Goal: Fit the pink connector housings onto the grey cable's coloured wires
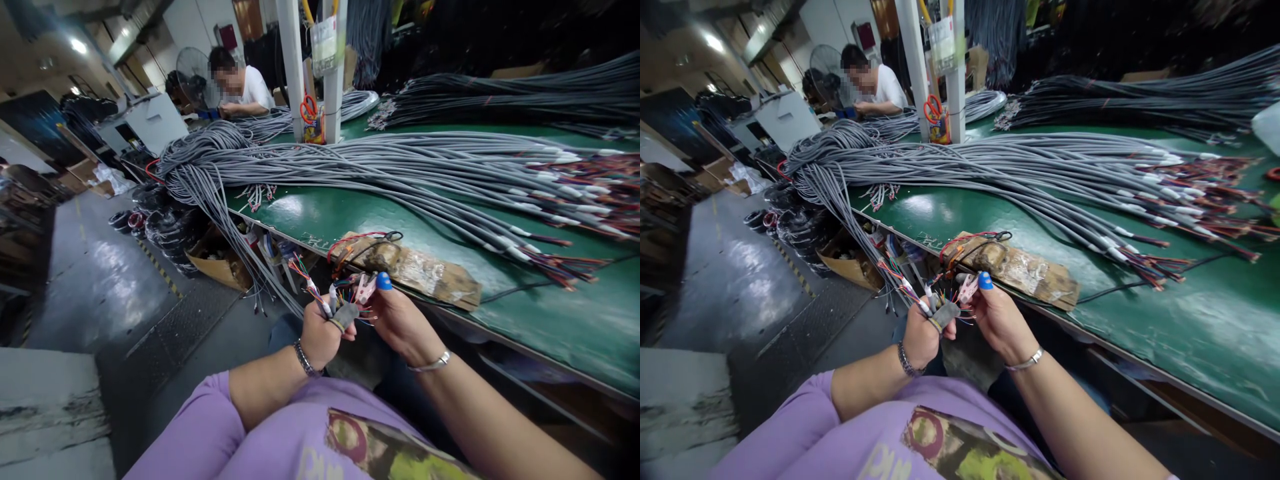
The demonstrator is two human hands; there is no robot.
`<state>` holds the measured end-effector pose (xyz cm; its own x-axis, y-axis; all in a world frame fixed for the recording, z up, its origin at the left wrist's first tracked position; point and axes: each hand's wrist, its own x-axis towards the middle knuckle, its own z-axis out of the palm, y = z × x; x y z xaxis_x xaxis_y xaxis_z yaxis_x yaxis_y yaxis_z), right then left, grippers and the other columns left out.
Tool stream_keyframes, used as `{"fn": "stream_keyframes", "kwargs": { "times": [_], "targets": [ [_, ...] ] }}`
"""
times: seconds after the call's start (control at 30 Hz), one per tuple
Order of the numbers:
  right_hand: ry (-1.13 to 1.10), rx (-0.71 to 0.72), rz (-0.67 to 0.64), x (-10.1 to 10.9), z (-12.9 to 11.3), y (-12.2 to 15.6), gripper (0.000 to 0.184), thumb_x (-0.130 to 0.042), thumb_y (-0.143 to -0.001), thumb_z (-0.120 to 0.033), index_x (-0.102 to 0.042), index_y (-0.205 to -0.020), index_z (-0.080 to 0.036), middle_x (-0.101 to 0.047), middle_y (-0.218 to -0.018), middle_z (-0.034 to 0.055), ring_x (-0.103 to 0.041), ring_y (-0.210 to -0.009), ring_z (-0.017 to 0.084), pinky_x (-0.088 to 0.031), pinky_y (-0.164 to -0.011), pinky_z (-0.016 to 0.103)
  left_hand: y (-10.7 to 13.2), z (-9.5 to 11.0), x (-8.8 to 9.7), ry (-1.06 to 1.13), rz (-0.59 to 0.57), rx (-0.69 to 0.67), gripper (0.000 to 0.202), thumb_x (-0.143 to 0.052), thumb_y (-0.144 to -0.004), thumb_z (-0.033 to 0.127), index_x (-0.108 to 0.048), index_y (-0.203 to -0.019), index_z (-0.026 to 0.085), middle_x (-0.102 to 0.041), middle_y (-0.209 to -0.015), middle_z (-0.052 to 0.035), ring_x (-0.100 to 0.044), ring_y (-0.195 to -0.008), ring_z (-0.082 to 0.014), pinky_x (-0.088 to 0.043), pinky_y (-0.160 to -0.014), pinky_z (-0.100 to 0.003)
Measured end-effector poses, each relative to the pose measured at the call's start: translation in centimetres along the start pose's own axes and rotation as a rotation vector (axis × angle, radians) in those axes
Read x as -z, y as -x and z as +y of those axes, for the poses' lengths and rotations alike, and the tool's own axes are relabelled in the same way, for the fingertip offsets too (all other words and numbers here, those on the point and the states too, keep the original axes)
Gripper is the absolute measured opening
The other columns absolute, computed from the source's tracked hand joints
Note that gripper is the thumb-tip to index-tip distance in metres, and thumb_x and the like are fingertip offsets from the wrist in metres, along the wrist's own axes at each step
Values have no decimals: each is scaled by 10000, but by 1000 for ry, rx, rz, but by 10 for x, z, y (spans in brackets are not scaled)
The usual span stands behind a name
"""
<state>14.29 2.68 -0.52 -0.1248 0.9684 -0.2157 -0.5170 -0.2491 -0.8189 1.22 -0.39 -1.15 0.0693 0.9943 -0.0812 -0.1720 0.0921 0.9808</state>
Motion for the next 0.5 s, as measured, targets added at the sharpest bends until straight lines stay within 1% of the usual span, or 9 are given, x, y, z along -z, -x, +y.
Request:
{"fn": "stream_keyframes", "kwargs": {
  "times": [0.17,0.33,0.4,0.5],
  "targets": [
    [-41,-16,19,-3,0,1,472,-682,-664,-669,-627,-718,-203,-622,-677,41,-532,-617,182,-439,-578,321,0,-3,1,-9,-13,29,398,-684,-726,513,-545,-621,154,-571,-491,19,-494,-399,-71,-409,-408,-186],
    [-130,-57,20,-6,-1,6,442,-683,-681,-646,-646,-760,-213,-603,-660,12,-502,-575,153,-433,-554,293,1,-5,2,9,-15,28,379,-692,-727,488,-548,-626,152,-566,-485,23,-495,-395,-71,-406,-400,-182],
    [-152,-73,-4,-3,1,7,455,-657,-689,-670,-642,-754,-220,-592,-649,4,-498,-561,142,-440,-551,284,3,-5,4,20,-15,27,376,-696,-725,485,-552,-630,150,-566,-485,23,-493,-392,-71,-403,-396,-182],
    [-139,-102,-18,6,7,10,468,-622,-703,-692,-645,-762,-228,-618,-700,16,-524,-585,145,-466,-579,292,7,-6,8,26,-10,29,392,-696,-721,499,-556,-625,146,-565,-483,20,-486,-388,-69,-396,-396,-184]
  ]
}}
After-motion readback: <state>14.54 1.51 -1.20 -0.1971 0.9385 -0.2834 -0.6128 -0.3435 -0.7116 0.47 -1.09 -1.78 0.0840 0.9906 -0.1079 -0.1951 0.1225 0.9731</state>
